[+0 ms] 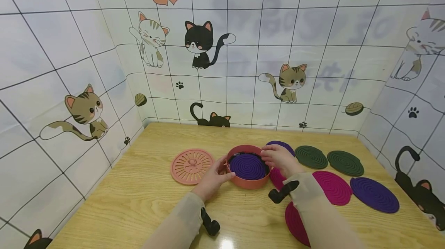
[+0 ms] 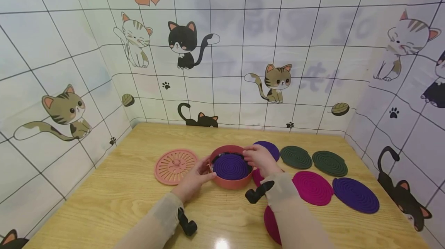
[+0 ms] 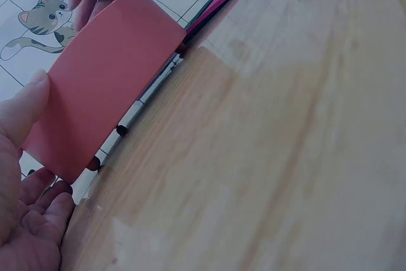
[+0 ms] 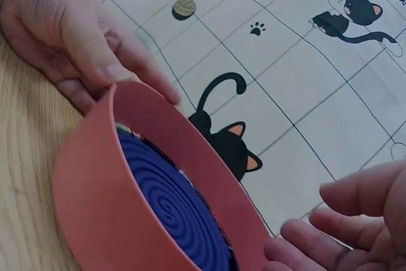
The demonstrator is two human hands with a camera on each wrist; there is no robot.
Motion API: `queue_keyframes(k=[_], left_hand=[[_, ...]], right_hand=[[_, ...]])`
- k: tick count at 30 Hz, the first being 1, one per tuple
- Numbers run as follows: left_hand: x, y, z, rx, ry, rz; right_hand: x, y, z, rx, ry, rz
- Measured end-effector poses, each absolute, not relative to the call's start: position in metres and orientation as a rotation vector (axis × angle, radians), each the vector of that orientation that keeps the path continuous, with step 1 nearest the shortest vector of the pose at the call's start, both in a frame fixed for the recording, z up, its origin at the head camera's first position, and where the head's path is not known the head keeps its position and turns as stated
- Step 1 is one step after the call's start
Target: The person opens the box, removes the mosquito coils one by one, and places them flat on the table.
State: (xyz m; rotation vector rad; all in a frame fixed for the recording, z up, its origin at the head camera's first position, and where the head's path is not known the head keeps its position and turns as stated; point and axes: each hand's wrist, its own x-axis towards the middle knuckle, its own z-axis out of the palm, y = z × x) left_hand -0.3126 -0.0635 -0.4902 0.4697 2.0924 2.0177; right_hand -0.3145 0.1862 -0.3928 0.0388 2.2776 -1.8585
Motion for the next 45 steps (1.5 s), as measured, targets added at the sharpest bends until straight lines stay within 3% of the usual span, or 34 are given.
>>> queue_keyframes(k=[20, 45], left_hand=[[-0.313, -0.064, -0.492, 0.473, 2.069, 2.024], [-0.311, -0.063, -0.491, 0.408, 2.150, 1.973]], right_hand=[[-0.323, 0.139, -0.418, 0.355, 2.324, -2.007], [-0.327, 0.131, -0.420, 0.378, 2.357, -1.912]])
